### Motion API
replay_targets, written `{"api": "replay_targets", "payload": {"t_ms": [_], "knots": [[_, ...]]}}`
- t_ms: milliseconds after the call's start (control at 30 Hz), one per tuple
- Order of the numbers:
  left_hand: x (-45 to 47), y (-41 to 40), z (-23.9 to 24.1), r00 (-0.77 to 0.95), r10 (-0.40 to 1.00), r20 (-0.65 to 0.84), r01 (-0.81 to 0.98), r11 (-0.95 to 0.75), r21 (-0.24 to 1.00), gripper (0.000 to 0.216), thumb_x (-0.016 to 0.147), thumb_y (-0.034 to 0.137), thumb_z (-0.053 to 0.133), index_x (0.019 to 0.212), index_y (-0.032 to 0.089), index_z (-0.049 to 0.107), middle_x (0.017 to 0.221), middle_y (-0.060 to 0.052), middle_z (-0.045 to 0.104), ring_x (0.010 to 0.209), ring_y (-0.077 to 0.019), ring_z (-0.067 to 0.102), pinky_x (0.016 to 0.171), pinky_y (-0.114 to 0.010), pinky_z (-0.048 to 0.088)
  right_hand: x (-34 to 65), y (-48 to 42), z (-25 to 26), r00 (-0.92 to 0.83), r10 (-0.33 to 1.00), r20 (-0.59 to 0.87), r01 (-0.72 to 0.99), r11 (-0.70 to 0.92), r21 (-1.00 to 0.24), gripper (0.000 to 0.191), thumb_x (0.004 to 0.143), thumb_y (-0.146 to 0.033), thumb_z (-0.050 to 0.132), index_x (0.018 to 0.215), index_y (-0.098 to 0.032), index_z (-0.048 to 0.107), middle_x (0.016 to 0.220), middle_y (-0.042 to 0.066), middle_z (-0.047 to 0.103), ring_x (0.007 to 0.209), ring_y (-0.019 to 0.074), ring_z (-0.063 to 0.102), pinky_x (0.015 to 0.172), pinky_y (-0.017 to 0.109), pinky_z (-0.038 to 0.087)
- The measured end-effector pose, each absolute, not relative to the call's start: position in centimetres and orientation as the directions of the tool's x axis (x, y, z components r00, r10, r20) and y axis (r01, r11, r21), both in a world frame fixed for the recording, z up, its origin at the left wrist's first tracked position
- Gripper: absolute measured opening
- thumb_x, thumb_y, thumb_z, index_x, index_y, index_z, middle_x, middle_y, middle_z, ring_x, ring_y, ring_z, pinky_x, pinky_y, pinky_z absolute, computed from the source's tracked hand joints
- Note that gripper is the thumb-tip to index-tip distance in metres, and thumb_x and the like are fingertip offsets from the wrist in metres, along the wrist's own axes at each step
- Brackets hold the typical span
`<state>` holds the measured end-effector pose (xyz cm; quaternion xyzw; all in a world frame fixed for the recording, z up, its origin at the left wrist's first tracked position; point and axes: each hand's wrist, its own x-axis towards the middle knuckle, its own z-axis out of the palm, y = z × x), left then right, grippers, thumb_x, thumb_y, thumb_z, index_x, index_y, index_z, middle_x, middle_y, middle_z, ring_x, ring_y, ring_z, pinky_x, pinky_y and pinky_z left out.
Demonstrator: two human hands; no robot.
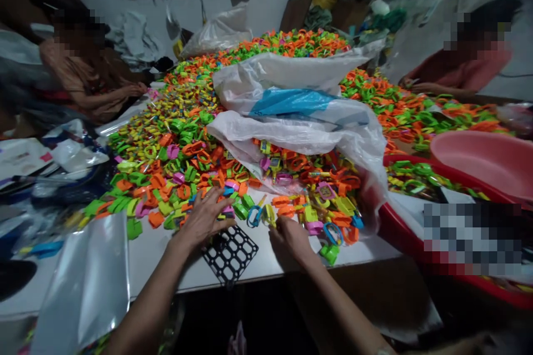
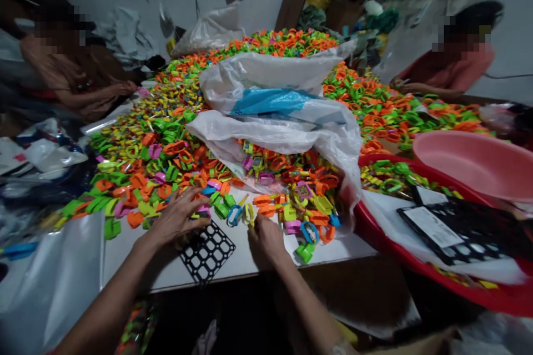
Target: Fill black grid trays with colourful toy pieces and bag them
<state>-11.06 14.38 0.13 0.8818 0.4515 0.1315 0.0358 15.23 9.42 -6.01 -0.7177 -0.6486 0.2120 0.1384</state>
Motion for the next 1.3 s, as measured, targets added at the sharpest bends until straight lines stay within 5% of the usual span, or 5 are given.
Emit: {"api": "replay_targets", "payload": {"t_ms": [133,267,833,1100,1300], "knots": [[-12.6,12.5,0.8,0.278,0.866,0.416,0.889,-0.396,0.229,0.043,0.09,0.049,0.042,0.124,0.024,0.053,0.135,-0.012,0.048,0.129,-0.0282,0.039,0.105,-0.057,0.028,11.3,8.4,-5.5,0.014,1.0,-0.016,0.453,-0.02,-0.891,0.015,0.078,-0.032,0.055,0.08,-0.018,0.056,0.067,0.001,0.061,0.06,0.0159,0.058,0.053,0.024,0.042],[-12.7,10.7,-1.1,0.098,0.934,0.344,0.964,-0.175,0.2,0.043,0.093,0.044,0.037,0.127,0.023,0.053,0.139,-0.016,0.044,0.131,-0.0345,0.037,0.102,-0.066,0.025,5.4,6.5,-6.9,-0.283,0.959,0.036,0.212,0.099,-0.972,0.011,0.073,-0.024,0.057,0.081,-0.018,0.061,0.075,0.001,0.066,0.068,0.0164,0.061,0.063,0.026,0.049],[-13.7,7.3,-2.9,0.35,0.799,0.49,0.836,-0.502,0.221,0.044,0.093,0.036,0.037,0.134,0.022,0.042,0.141,-0.012,0.045,0.134,-0.0252,0.036,0.112,-0.055,0.016,-0.9,6.8,-9.3,-0.513,0.857,0.056,0.674,0.442,-0.592,0.024,0.074,-0.014,0.05,0.097,-0.015,0.056,0.095,0.011,0.064,0.082,0.0218,0.06,0.07,0.029,0.046],[-12.2,8.4,-5.8,0.432,0.706,0.561,0.822,-0.564,0.077,0.038,0.09,0.028,0.047,0.128,0.021,0.049,0.134,-0.012,0.052,0.124,-0.0235,0.047,0.111,-0.049,0.023,7.2,9.0,-6.7,-0.476,0.867,0.149,0.55,0.426,-0.718,0.021,0.082,-0.011,0.047,0.097,-0.019,0.059,0.087,0.003,0.065,0.078,0.0153,0.06,0.069,0.023,0.045],[-12.1,8.4,-4.9,0.399,0.705,0.586,0.82,-0.56,0.116,0.037,0.09,0.03,0.047,0.126,0.022,0.051,0.133,-0.01,0.053,0.122,-0.0232,0.05,0.11,-0.047,0.026,13.3,15.1,-5.2,-0.334,0.941,-0.06,0.92,0.312,-0.236,0.025,0.086,-0.005,0.041,0.099,-0.015,0.06,0.103,0.011,0.06,0.086,0.0181,0.059,0.07,0.025,0.042]]}}
